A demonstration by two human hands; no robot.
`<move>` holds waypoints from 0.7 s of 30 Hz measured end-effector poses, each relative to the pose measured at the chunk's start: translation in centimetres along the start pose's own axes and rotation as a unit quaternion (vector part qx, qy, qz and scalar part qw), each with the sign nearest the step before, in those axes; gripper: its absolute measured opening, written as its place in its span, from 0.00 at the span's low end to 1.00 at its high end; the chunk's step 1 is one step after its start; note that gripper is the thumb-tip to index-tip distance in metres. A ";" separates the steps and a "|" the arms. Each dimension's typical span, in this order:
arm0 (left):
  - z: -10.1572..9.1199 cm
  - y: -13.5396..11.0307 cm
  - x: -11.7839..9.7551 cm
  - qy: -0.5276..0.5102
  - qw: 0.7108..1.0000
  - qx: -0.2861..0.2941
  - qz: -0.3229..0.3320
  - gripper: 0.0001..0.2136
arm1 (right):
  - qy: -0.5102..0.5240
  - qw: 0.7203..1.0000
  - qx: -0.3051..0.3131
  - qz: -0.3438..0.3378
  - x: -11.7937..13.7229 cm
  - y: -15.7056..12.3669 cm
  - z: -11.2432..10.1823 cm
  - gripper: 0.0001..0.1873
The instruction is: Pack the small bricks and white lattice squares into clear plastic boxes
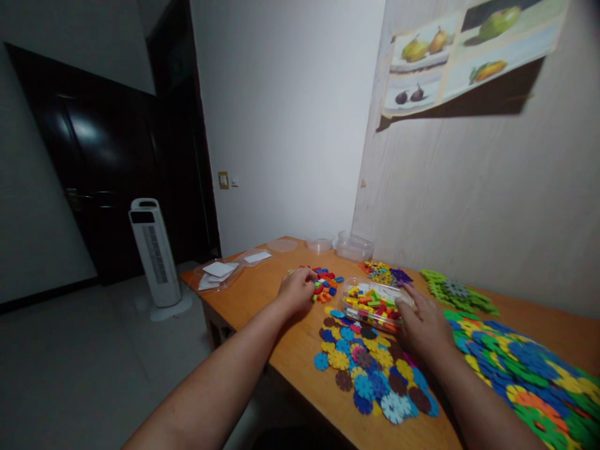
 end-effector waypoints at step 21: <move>0.5 -1.6 0.4 0.138 0.989 0.034 0.031 0.07 | 0.122 0.992 0.002 0.002 0.5 -0.1 0.5 0.36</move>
Point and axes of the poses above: each hand's wrist, its own y-axis towards the middle knuckle, its own z-axis out of the palm, x = y × z, the point moved 4 cm from there along y, towards the middle knuckle, and after that the axes turned 1 degree about z, right-handed, at the moved point
